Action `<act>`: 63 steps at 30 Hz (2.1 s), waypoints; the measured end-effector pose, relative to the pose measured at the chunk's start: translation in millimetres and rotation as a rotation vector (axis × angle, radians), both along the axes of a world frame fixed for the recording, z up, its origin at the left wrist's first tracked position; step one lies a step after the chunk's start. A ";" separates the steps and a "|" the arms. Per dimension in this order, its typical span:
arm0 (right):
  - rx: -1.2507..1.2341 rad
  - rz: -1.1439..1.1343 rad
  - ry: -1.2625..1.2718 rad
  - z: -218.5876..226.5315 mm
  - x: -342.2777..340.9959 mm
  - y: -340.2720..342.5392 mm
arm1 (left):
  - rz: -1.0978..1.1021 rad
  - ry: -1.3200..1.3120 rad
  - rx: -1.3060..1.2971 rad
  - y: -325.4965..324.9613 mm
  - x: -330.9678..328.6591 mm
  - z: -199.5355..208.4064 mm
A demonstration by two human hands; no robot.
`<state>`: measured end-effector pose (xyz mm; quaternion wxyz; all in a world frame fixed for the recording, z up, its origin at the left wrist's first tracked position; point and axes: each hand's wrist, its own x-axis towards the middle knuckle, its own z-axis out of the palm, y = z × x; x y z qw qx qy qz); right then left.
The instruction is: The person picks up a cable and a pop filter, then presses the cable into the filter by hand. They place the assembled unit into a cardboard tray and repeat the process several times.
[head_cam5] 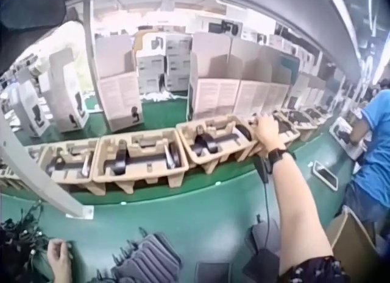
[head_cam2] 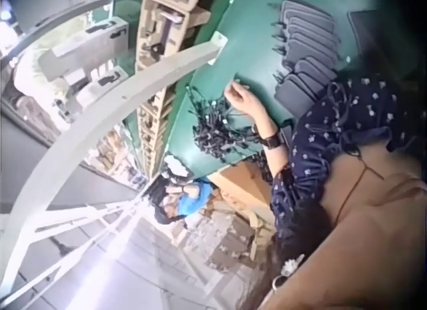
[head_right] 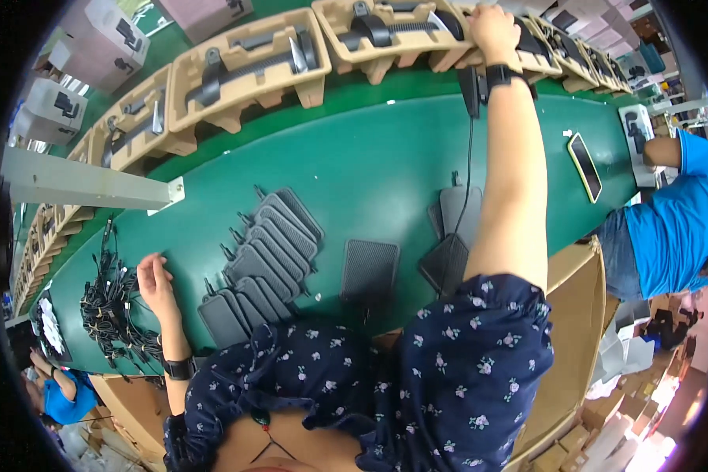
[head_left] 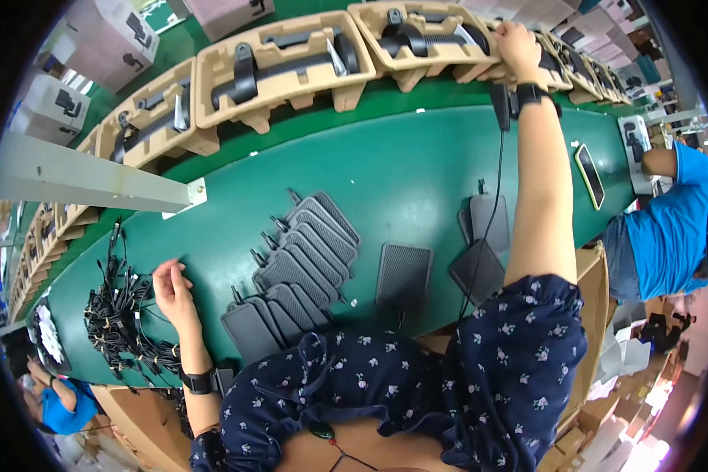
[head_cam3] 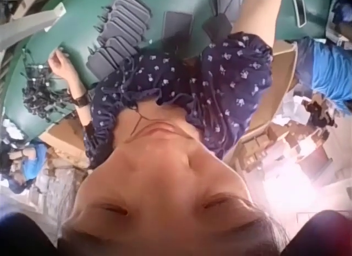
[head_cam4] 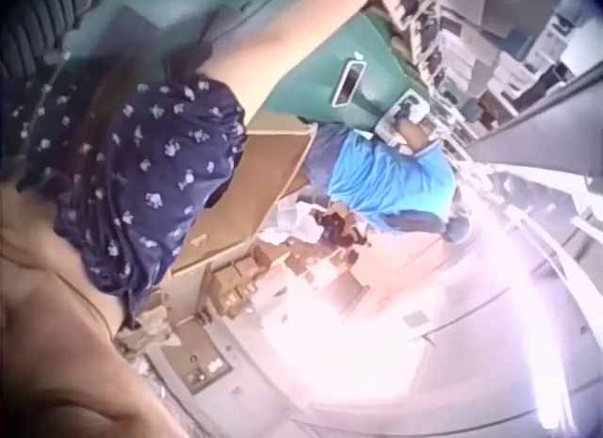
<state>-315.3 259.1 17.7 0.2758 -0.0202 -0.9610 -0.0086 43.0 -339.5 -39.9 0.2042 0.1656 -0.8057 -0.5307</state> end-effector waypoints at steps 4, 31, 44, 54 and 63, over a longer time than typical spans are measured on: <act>-0.222 0.043 -0.032 -9.0 -29.3 18.3 | 0.020 -0.009 0.022 2.3 3.3 8.8; 0.670 0.265 -0.780 35.1 278.3 -77.8 | -0.118 0.128 0.090 -8.5 0.6 -6.9; -0.909 0.344 -0.028 97.3 135.8 -29.0 | -0.057 0.114 0.050 -9.8 2.9 -7.0; -1.026 0.141 0.013 34.5 27.3 -18.8 | -0.010 0.017 0.087 0.0 0.9 1.8; -0.396 -0.034 -0.157 42.7 32.3 -54.0 | 0.067 -0.020 0.087 -0.1 8.5 3.2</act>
